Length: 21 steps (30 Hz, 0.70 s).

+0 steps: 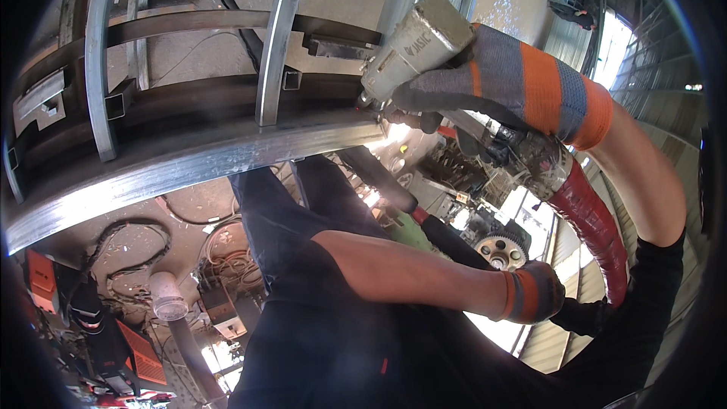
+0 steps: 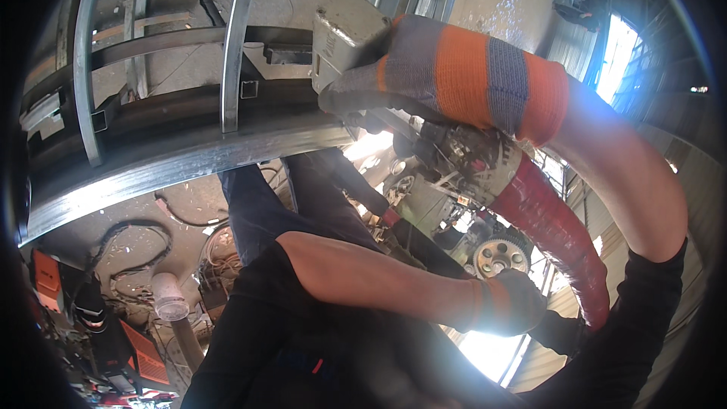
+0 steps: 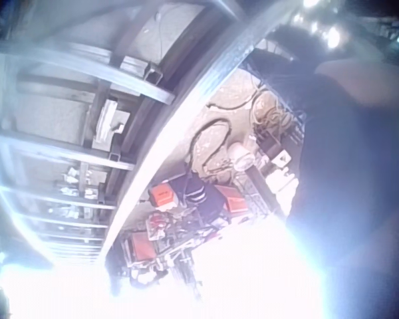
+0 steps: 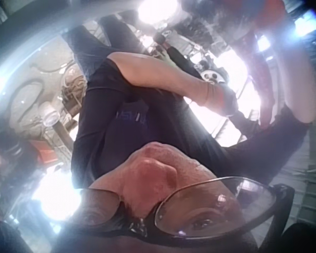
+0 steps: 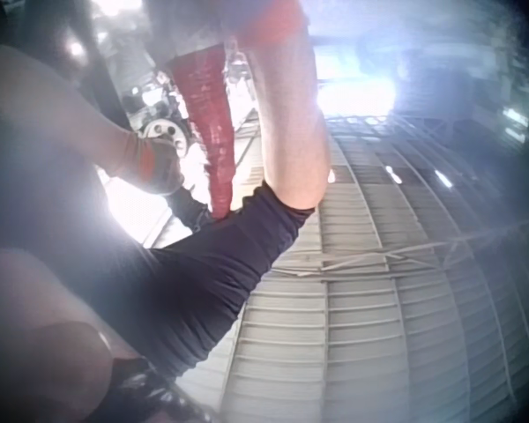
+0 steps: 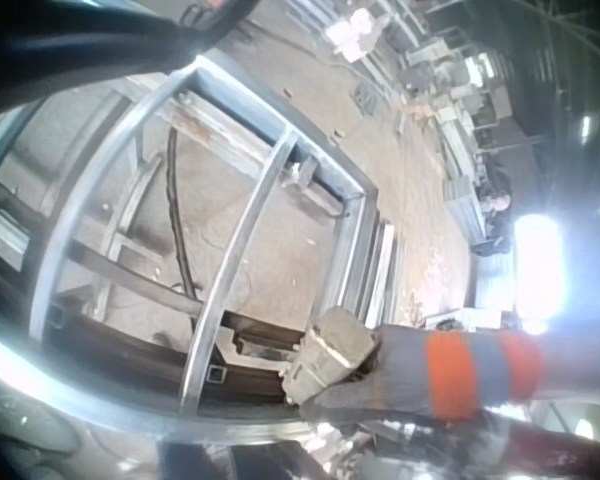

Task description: The person welds joints on a large metal frame using a handheld welding torch. They move along the frame, positioning the torch at various joints and applying welds while wearing gloves.

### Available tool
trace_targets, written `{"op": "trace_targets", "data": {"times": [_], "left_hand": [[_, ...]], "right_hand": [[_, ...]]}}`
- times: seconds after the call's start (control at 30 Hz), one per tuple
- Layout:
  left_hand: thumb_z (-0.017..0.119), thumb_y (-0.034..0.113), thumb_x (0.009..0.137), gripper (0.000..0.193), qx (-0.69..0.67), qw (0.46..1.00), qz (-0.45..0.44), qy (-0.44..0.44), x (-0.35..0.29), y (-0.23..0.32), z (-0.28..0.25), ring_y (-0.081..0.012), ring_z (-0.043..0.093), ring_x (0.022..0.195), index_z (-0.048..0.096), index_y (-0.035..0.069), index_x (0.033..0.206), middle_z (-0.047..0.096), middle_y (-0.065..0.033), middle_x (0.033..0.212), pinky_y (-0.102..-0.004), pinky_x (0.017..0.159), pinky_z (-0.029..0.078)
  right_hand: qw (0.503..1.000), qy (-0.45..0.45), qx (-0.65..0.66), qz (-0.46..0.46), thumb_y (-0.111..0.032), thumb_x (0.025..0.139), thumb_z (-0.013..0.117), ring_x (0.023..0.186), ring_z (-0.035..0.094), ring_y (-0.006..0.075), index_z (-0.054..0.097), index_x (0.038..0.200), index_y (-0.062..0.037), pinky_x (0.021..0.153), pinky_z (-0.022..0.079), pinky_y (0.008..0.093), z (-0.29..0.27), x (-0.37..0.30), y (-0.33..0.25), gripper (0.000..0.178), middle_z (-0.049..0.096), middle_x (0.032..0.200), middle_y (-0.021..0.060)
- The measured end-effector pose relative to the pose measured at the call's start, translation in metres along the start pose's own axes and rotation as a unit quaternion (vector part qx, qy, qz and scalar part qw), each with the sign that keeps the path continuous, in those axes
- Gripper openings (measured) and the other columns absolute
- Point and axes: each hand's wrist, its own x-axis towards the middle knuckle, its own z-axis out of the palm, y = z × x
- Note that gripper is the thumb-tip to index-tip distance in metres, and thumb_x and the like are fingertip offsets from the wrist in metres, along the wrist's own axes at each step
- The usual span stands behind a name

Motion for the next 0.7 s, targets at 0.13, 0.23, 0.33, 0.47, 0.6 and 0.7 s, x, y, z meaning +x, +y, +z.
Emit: {"op": "trace_targets", "data": {"times": [0.13,0.23,0.33,0.47,0.6,0.7], "left_hand": [[0.071,0.016,0.083,0.012,0.002,0.999,-0.025,-0.021,-0.002,-0.003,-0.006,-0.0277,0.076,0.073,0.080,0.010,0.089,0.075,-0.0055,0.077,-0.0409,0.062,0.060],[0.070,0.017,0.084,0.013,-0.005,1.000,-0.028,-0.009,-0.002,-0.005,-0.011,-0.0280,0.075,0.072,0.079,0.009,0.089,0.075,-0.0062,0.077,-0.0411,0.062,0.060],[0.070,0.017,0.084,0.013,-0.008,1.000,-0.013,0.002,-0.002,-0.006,-0.010,-0.0284,0.075,0.071,0.079,0.009,0.088,0.075,-0.0065,0.077,-0.0414,0.061,0.060],[0.070,0.018,0.084,0.013,-0.014,0.999,-0.032,-0.004,0.001,-0.006,-0.004,-0.0283,0.075,0.072,0.079,0.010,0.089,0.075,-0.0058,0.077,-0.0419,0.061,0.060],[0.071,0.018,0.084,0.013,-0.021,0.999,-0.032,-0.009,0.002,-0.005,0.002,-0.0281,0.075,0.073,0.079,0.010,0.090,0.076,-0.0059,0.079,-0.0425,0.060,0.059],[0.071,0.018,0.084,0.013,-0.010,0.999,-0.026,0.018,0.002,-0.004,0.004,-0.0280,0.075,0.073,0.079,0.010,0.090,0.076,-0.0059,0.080,-0.0428,0.059,0.059]], "right_hand": [[1.000,-0.019,-0.005,0.023,-0.036,0.098,0.078,0.082,0.074,0.0134,0.075,0.127,-0.0038,0.073,0.061,0.0292,-0.003,0.002,-0.003,0.044,0.076,0.090,0.0063],[0.997,-0.022,-0.053,-0.057,-0.033,0.098,0.072,0.081,0.075,0.0200,0.080,0.116,-0.0095,0.079,0.060,0.0339,0.000,0.004,-0.003,0.031,0.078,0.093,0.0077],[0.999,-0.031,-0.021,0.030,-0.021,0.098,0.070,0.086,0.076,0.0272,0.075,0.128,-0.0161,0.083,0.062,0.0369,-0.006,0.001,0.001,0.031,0.078,0.102,0.0088],[0.943,-0.026,-0.181,-0.277,-0.023,0.102,0.069,0.089,0.075,0.0194,0.074,0.131,-0.0131,0.080,0.063,0.0326,-0.006,0.014,0.018,0.032,0.076,0.105,0.0076],[0.926,-0.041,-0.247,-0.284,-0.011,0.094,0.071,0.089,0.077,0.0296,0.070,0.136,-0.0184,0.082,0.064,0.0387,-0.009,0.013,0.024,0.042,0.077,0.107,0.0106],[0.987,-0.074,-0.089,-0.113,-0.014,0.096,0.071,0.088,0.077,0.0290,0.071,0.134,-0.0191,0.081,0.064,0.0379,-0.010,0.010,0.021,0.038,0.077,0.106,0.0098]]}}
